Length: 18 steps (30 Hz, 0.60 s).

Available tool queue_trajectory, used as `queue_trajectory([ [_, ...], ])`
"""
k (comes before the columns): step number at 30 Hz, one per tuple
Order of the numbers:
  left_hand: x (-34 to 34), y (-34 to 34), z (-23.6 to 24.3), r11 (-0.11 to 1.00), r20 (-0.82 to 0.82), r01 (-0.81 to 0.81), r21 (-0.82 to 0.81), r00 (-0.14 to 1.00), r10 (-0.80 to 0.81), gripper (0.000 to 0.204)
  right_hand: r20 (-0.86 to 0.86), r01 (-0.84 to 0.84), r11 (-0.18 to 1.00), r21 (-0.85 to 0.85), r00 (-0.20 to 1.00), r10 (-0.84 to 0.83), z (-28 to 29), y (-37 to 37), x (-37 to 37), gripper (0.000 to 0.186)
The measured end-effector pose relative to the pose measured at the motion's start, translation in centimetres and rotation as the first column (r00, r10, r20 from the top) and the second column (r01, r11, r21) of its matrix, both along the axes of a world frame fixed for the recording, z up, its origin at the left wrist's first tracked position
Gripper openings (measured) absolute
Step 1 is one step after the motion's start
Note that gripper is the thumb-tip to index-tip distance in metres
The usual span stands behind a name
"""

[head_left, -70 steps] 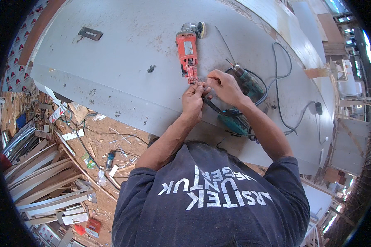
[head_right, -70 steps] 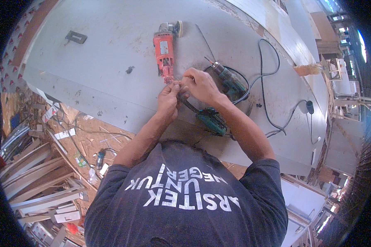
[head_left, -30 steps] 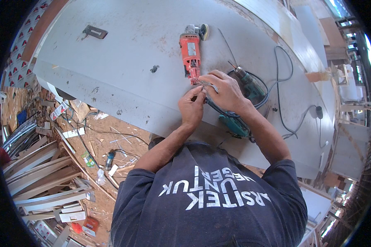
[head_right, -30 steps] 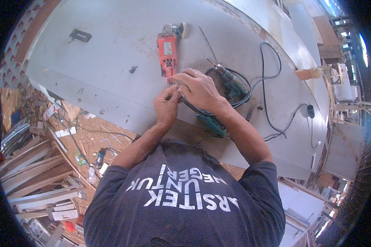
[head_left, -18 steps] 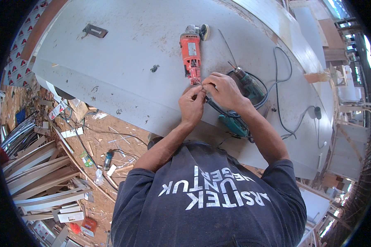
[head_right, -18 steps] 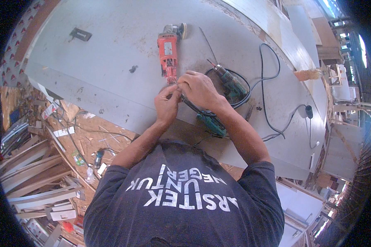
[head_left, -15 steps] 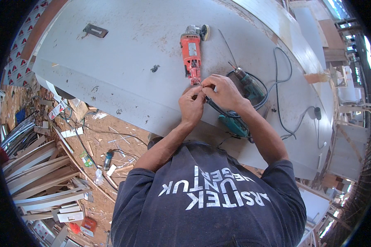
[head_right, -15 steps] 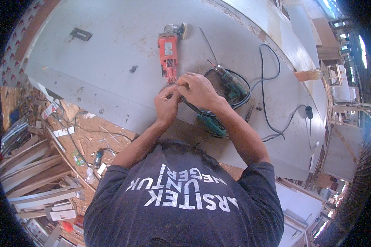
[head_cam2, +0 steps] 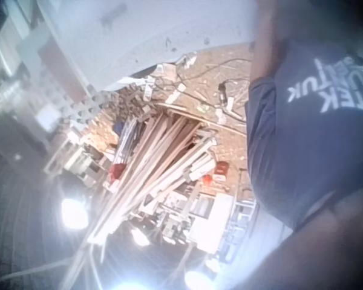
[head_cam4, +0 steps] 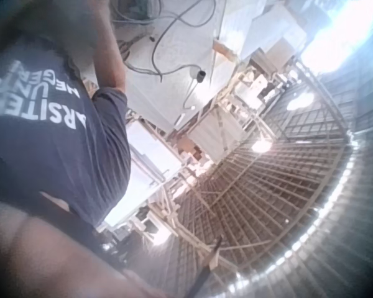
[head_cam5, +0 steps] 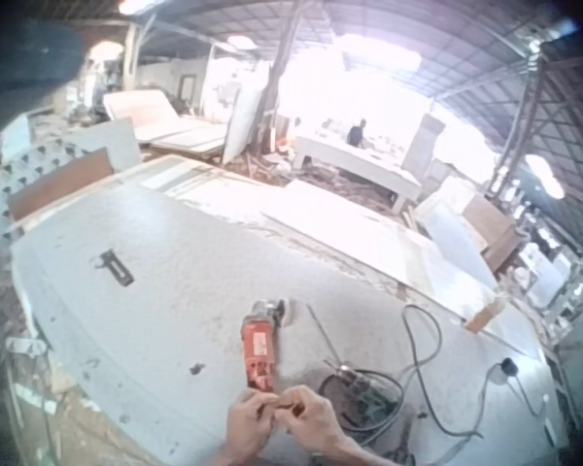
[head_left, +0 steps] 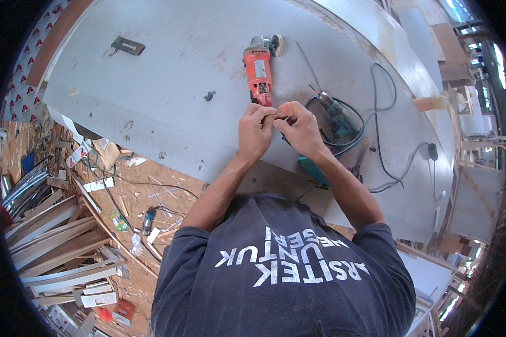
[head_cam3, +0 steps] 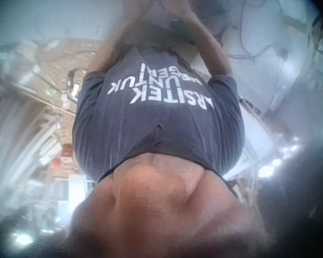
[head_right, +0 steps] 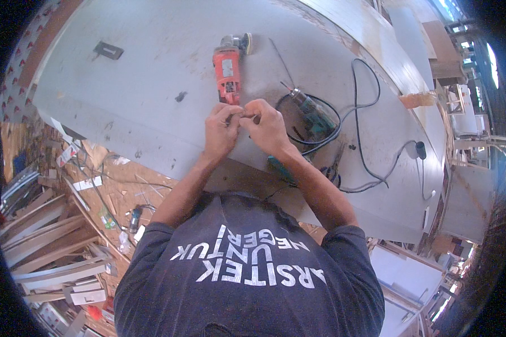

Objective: The person manipulates the power cord of a hand tool, removes parts from a plug using a drill, and strips the end of the cord using shears.

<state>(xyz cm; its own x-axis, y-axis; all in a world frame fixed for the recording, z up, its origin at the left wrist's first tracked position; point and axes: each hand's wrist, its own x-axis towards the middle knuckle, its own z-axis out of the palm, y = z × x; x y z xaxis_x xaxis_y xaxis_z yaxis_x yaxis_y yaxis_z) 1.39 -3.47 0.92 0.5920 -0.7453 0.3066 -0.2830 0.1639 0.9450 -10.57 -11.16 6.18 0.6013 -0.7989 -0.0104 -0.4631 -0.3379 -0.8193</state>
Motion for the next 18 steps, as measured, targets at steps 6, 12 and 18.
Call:
queue_trajectory([
  [6, 0.9, 0.1, 0.0, 0.999, 0.094, 0.036, 0.011, 0.995, -0.037, 0.009, -0.181, -0.034, 0.995, 0.090, 0.982, 0.050, 0.6, 0.1, -0.5, 0.023],
  [12, 1.6, -0.1, 0.5, 0.999, 0.149, 0.050, 0.017, 0.987, -0.052, 0.010, -0.174, -0.016, 1.000, 0.012, 0.985, 0.018, -0.4, -0.3, -0.3, 0.023],
  [18, 2.2, -0.3, 0.9, 0.997, 0.193, 0.044, 0.068, 0.980, -0.057, 0.009, -0.318, -0.073, 0.995, -0.066, 0.947, 0.049, 1.2, 1.2, 0.3, 0.024],
])
